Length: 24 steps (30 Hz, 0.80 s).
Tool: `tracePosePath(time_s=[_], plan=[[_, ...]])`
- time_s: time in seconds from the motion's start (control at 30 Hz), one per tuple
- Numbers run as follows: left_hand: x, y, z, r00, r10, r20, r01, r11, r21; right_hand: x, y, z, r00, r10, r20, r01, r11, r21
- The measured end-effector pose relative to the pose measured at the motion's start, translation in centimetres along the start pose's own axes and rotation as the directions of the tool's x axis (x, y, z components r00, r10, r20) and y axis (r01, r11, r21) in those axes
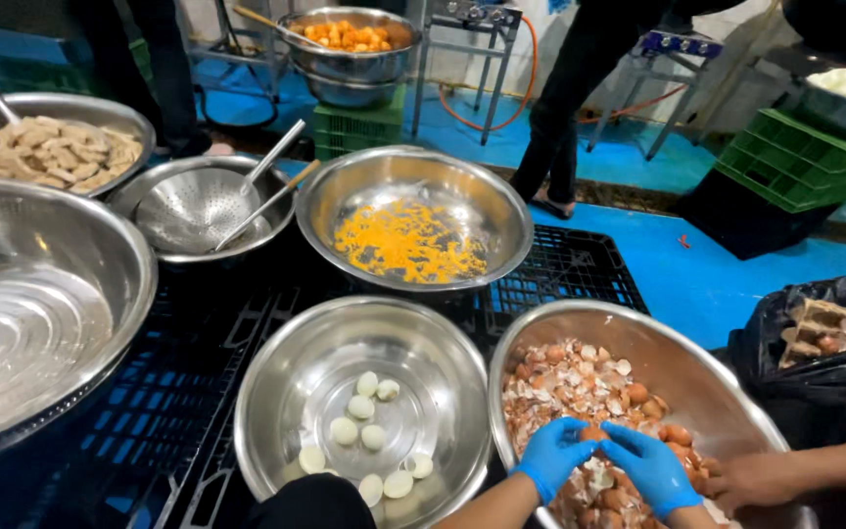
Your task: The person peels hard-boiled eggs by hand, removing the shells and placing the peeled eggs into a metal bowl. A coworker performs the same task nearby.
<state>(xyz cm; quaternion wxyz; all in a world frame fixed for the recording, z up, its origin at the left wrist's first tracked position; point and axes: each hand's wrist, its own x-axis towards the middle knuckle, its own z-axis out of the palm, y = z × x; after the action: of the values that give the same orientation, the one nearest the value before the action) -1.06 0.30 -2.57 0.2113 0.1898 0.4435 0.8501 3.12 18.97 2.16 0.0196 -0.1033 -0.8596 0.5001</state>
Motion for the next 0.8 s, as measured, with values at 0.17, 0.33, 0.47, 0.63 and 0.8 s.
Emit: tracePosePath(time_s=[0.17, 0.33, 0.47, 0.63, 0.8], plan=[[-0.4, -0.6, 0.0, 0.992, 0.036, -0.121, -0.007, 0.973, 0.229, -0.3, 1.3, 0.6, 0.998, -0.033, -0.045, 0.025, 0.985, -0.171], [-0.9, -0.6, 0.2, 0.985, 0.028, -0.17, 0.03, 0.943, 0.331, -0.6, 0.8, 0.8, 0.976, -0.208, -0.064, 0.157, 0.876, -0.456], [-0.2, -0.5, 0.0, 0.991, 0.007, -0.134, 0.014, 0.988, 0.153, -0.6, -0.6, 0.9, 0.998, 0.025, -0.064, -0.054, 0.862, -0.503], [-0.1, -0.8, 0.0, 0.991, -0.009, -0.132, 0.028, 0.99, 0.138, -1.2, -0.7, 0.7, 0.991, -0.133, -0.011, 0.118, 0.909, -0.4], [-0.5, -0.1, 0.1, 0.981, -0.058, -0.185, 0.092, 0.979, 0.183, -1.2, -0.5, 0.9, 0.987, -0.157, -0.023, 0.128, 0.875, -0.467]])
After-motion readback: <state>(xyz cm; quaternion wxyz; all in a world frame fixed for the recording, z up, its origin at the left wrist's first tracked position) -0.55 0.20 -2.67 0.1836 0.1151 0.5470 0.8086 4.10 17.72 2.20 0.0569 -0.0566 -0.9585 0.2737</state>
